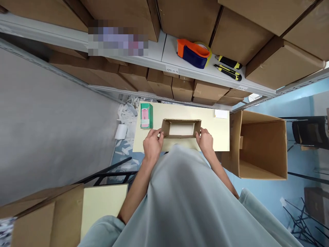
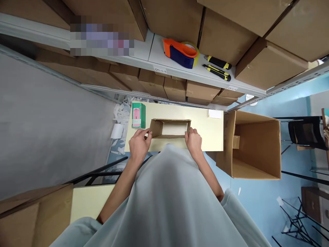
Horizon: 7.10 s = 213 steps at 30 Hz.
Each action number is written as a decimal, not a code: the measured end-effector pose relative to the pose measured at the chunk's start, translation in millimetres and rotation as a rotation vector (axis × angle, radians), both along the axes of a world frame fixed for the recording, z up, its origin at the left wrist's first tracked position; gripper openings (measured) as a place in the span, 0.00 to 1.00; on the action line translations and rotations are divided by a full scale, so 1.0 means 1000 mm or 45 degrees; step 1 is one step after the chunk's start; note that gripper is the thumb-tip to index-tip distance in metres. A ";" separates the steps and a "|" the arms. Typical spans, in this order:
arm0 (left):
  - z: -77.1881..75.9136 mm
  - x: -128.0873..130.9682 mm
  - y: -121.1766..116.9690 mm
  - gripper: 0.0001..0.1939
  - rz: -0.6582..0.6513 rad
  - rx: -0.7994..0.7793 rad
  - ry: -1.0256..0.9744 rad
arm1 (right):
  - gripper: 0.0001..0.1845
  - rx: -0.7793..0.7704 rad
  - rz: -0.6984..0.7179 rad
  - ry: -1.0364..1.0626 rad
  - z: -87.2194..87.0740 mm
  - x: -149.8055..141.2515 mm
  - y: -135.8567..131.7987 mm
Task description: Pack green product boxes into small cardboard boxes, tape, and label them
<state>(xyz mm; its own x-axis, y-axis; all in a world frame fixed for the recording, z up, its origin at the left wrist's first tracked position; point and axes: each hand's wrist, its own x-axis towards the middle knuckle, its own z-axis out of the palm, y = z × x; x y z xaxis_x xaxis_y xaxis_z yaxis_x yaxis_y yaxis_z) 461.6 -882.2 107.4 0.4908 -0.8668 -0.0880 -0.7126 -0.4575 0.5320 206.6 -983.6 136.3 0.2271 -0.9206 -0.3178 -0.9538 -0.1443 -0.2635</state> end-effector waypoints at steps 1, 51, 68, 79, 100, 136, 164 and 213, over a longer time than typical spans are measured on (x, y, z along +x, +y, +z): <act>-0.001 -0.001 0.001 0.20 0.002 0.000 -0.004 | 0.22 -0.033 -0.015 -0.022 -0.002 0.001 -0.005; -0.041 0.012 -0.075 0.12 -0.122 -0.042 0.445 | 0.16 0.018 -0.214 -0.628 -0.050 -0.010 -0.064; -0.046 0.019 -0.076 0.12 -0.166 0.088 0.533 | 0.18 0.027 -0.231 -0.620 -0.051 -0.012 -0.039; -0.053 0.026 -0.070 0.13 -0.204 0.066 0.563 | 0.17 0.001 -0.238 -0.654 -0.060 -0.015 -0.024; -0.056 0.042 -0.113 0.09 -0.337 -0.302 0.327 | 0.15 -0.494 0.119 -0.375 -0.018 0.015 -0.098; 0.094 -0.030 -0.068 0.08 -0.106 -0.968 0.652 | 0.33 0.232 0.005 -1.679 0.068 0.092 -0.054; 0.206 0.018 -0.019 0.11 -0.553 -0.941 0.416 | 0.07 -0.554 0.910 -0.814 0.086 0.006 -0.026; 0.077 0.016 0.013 0.24 0.051 -0.045 1.146 | 0.25 0.726 1.153 -0.071 0.132 0.003 -0.061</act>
<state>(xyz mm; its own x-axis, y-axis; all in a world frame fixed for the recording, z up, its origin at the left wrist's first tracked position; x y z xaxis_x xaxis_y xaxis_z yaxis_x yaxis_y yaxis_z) 477.8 -868.9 184.5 0.2792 -0.8600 -0.4272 -0.0030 -0.4457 0.8952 209.3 -1044.8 268.6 0.7785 -0.1214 -0.6158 -0.5381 -0.6342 -0.5553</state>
